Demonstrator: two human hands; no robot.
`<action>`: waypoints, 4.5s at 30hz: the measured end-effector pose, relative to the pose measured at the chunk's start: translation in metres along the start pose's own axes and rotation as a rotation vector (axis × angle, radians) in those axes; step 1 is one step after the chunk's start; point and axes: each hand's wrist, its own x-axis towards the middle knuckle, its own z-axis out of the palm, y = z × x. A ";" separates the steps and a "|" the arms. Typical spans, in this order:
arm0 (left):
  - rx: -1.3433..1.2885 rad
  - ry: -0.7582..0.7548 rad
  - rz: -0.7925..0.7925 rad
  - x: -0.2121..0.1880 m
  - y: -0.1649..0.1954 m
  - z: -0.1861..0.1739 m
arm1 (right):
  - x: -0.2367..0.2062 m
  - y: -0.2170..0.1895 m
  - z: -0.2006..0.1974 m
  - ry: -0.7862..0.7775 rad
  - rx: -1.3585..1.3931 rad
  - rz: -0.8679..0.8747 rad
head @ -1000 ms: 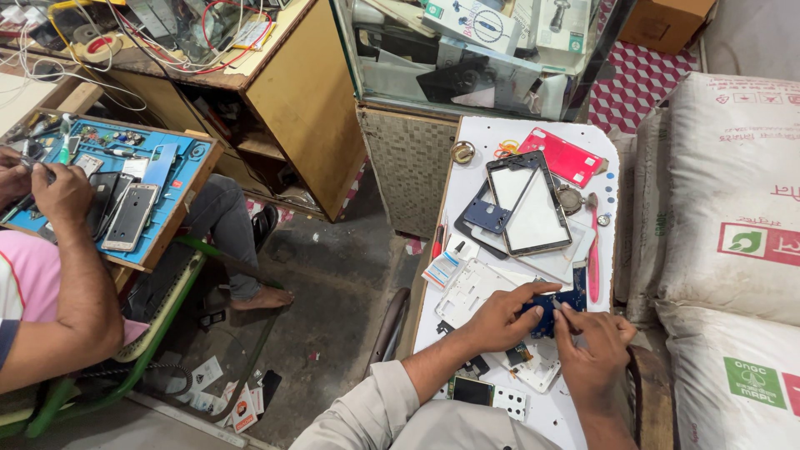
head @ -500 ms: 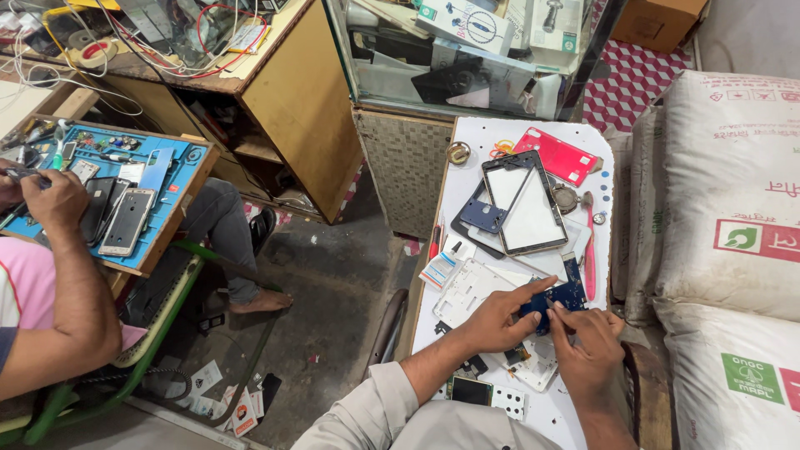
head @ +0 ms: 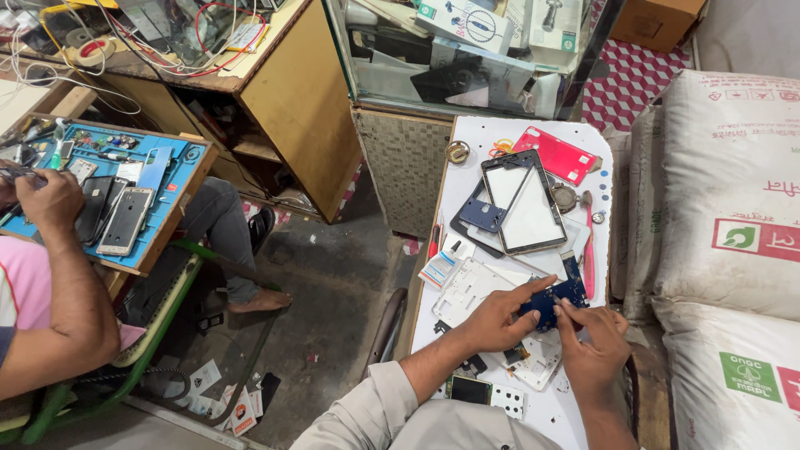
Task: The person sits at a small white table in a mobile repair shop and performs fine assembly work on a blue phone motherboard, holding the board with one hand while using a small tool with the other to work on its components. Disassembled phone frames, screens and back covers lie on the table around the board as the person continues working on it.
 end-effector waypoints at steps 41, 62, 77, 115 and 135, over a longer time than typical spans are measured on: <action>0.086 -0.002 -0.122 0.004 0.003 0.003 | -0.001 0.003 0.001 -0.002 -0.070 -0.010; 0.055 0.004 -0.042 0.001 -0.007 -0.004 | -0.004 0.000 0.012 -0.011 -0.093 0.019; 0.071 -0.007 -0.080 -0.001 -0.010 -0.008 | -0.006 0.002 0.018 -0.018 -0.120 -0.009; 0.063 -0.024 -0.090 0.000 -0.003 -0.015 | -0.006 -0.003 0.020 -0.038 -0.098 -0.003; 0.140 0.006 -0.153 -0.001 -0.005 -0.022 | 0.000 -0.017 0.028 -0.134 -0.080 -0.059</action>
